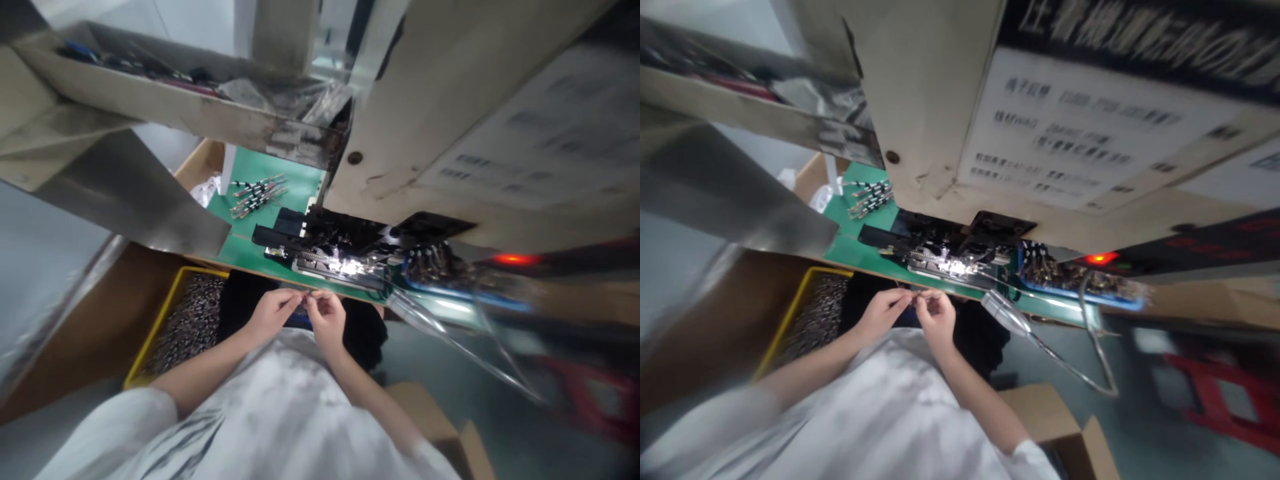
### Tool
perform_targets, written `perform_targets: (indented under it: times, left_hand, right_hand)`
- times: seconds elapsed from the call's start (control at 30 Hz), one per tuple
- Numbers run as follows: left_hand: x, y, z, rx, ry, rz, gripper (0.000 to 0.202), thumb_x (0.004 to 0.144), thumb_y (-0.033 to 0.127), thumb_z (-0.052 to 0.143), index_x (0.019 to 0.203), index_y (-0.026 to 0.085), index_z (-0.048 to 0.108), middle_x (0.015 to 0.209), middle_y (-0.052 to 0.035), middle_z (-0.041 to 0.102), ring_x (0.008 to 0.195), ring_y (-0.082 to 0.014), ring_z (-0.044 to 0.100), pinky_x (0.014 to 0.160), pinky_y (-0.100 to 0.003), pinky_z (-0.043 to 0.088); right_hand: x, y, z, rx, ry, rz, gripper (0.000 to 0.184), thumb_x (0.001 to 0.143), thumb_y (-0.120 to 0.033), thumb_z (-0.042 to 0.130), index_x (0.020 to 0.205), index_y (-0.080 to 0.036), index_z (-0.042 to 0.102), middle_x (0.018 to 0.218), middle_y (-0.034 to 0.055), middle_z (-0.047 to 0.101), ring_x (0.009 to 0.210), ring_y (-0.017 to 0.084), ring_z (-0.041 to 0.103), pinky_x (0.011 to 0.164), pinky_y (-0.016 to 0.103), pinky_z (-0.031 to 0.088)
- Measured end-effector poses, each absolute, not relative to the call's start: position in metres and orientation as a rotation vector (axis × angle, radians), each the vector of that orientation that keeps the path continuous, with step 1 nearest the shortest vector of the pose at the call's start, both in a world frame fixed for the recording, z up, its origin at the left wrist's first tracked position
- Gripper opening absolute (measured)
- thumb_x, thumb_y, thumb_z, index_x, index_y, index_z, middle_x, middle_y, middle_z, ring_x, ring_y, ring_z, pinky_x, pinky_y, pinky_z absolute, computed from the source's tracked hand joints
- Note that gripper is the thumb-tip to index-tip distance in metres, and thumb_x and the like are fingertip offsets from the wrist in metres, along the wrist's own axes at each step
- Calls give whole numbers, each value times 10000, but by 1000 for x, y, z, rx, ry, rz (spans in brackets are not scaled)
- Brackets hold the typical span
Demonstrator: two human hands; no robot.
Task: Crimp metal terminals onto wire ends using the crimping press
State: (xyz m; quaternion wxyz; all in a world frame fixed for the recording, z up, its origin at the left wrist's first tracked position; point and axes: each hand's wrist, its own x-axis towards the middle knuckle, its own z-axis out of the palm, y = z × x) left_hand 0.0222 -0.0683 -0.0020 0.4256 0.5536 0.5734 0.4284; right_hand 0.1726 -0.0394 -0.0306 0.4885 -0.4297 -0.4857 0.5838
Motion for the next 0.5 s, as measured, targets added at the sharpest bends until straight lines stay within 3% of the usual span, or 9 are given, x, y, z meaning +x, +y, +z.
perform_targets:
  times: [0.13,0.33,0.5]
  left_hand:
    - [42,-63,5,1005,1454,1188,308,881,407,614,983,158,763,979,-75,762,890,-225,712,814,-316,565]
    - [70,-50,24,781,1286,1283,294,854,375,663,1022,152,753,1097,-106,735,1048,-253,682,959,-374,531]
    - [76,-46,36,1128,1239,1200,263,897,318,609,1097,195,728,1246,-84,670,1204,-231,598,1105,-396,418]
  right_hand:
    - [172,-42,-29,-1039,-1180,1325,74,831,-226,683,881,-200,635,840,38,687,701,157,659,640,274,547]
    - [176,-39,-18,-990,-1140,1104,53,834,-211,673,875,-207,640,869,41,672,800,171,673,683,283,566]
    - [186,-33,-4,-989,-1025,1035,60,843,-176,664,866,-213,622,866,23,666,804,154,672,709,274,563]
